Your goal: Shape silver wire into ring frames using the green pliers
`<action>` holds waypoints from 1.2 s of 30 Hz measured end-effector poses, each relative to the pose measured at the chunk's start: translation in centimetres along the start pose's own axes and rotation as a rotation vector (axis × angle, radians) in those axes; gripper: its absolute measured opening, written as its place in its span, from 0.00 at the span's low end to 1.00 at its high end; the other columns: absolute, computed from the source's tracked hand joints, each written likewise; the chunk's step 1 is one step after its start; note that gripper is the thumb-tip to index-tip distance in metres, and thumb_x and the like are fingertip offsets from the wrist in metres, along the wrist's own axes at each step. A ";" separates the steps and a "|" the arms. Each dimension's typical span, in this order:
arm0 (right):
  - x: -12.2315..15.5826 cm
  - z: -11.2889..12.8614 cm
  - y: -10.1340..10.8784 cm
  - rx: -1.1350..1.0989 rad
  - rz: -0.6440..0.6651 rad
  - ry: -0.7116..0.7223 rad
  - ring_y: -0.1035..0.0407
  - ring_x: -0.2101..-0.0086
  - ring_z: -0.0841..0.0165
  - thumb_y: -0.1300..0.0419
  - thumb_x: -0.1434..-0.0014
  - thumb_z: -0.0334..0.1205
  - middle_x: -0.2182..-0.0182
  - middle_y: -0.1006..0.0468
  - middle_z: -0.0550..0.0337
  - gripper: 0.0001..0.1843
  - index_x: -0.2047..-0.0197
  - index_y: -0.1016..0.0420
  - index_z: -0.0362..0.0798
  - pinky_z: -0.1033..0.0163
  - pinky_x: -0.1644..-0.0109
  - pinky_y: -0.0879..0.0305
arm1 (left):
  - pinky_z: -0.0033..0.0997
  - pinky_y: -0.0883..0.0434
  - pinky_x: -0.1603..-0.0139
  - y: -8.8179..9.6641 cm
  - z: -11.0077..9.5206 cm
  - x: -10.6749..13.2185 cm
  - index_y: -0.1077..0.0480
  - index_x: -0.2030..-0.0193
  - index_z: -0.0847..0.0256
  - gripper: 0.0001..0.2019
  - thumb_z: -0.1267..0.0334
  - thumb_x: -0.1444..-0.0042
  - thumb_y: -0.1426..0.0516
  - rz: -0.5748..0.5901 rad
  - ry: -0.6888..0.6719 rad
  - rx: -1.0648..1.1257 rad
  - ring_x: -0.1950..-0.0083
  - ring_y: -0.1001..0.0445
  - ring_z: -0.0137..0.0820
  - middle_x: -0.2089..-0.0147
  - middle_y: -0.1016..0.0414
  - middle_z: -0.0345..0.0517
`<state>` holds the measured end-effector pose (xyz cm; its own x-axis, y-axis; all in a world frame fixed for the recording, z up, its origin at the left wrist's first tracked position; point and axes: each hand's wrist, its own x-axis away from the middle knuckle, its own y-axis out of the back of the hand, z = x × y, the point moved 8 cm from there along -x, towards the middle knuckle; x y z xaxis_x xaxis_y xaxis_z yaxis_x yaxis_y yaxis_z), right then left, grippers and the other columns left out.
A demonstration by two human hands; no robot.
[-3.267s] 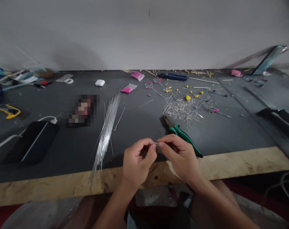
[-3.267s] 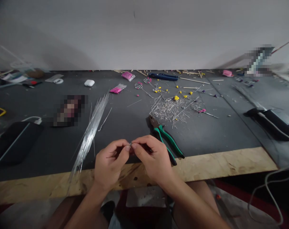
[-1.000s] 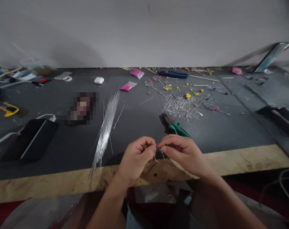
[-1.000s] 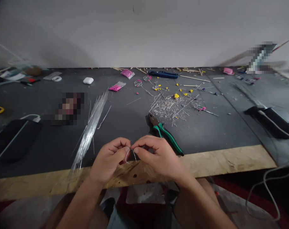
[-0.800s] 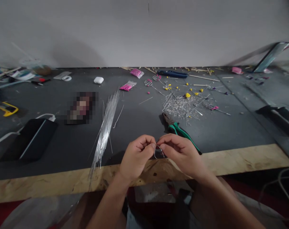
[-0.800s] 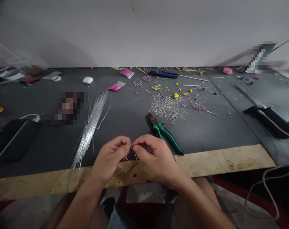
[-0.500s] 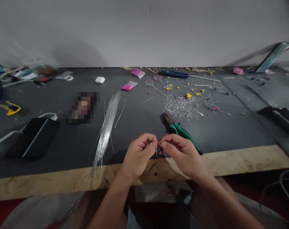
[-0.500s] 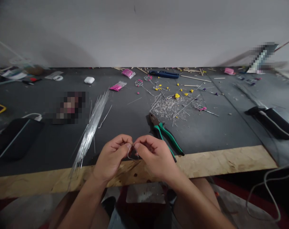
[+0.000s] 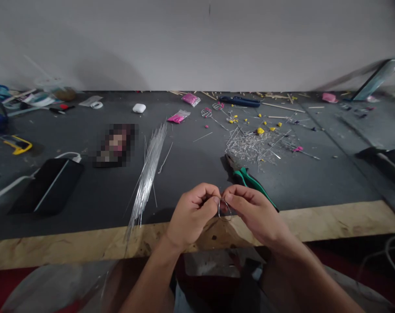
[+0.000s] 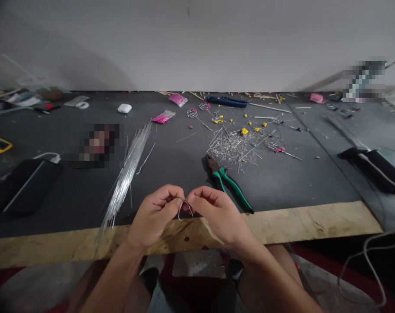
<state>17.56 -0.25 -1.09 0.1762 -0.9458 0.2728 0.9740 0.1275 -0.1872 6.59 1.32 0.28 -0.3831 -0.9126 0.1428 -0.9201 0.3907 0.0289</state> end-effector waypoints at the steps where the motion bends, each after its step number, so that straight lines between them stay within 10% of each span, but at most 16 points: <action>1: 0.0 -0.2 0.0 -0.019 0.010 -0.019 0.39 0.73 0.73 0.43 0.44 0.39 0.76 0.32 0.63 0.09 0.74 0.30 0.46 0.65 0.65 0.42 | 0.26 0.37 0.68 0.0 0.0 0.0 0.34 0.70 0.61 0.05 0.66 0.45 0.50 0.003 -0.001 -0.013 0.69 0.32 0.26 0.73 0.31 0.39; 17: -0.1 -1.9 -0.4 -0.257 0.146 -0.250 0.38 0.76 0.75 0.35 0.51 0.44 0.78 0.30 0.64 0.12 0.75 0.30 0.45 0.68 0.70 0.43 | 0.24 0.41 0.74 -1.0 0.2 0.0 0.35 0.71 0.61 0.05 0.66 0.47 0.50 0.072 0.005 -0.014 0.75 0.42 0.23 0.76 0.36 0.37; 25: -0.8 0.6 1.8 0.029 -0.131 0.044 0.32 0.71 0.72 0.39 0.47 0.40 0.71 0.24 0.62 0.06 0.65 0.26 0.49 0.64 0.64 0.35 | 0.22 0.40 0.74 0.5 0.0 -0.4 0.34 0.70 0.61 0.06 0.65 0.45 0.49 -0.151 0.007 -0.110 0.75 0.40 0.23 0.76 0.36 0.35; 36: 0.0 2.0 0.8 0.556 -0.181 0.238 0.29 0.66 0.68 0.41 0.46 0.37 0.65 0.21 0.60 0.07 0.63 0.22 0.51 0.63 0.62 0.34 | 0.23 0.36 0.70 0.7 0.2 0.2 0.34 0.68 0.61 0.06 0.64 0.43 0.50 -0.205 -0.046 -0.326 0.71 0.33 0.25 0.72 0.30 0.37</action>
<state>18.62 0.46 0.69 0.0271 -0.9993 0.0247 0.9251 0.0344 0.3782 5.85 1.39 0.12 -0.2041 -0.9773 0.0568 -0.9063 0.2106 0.3665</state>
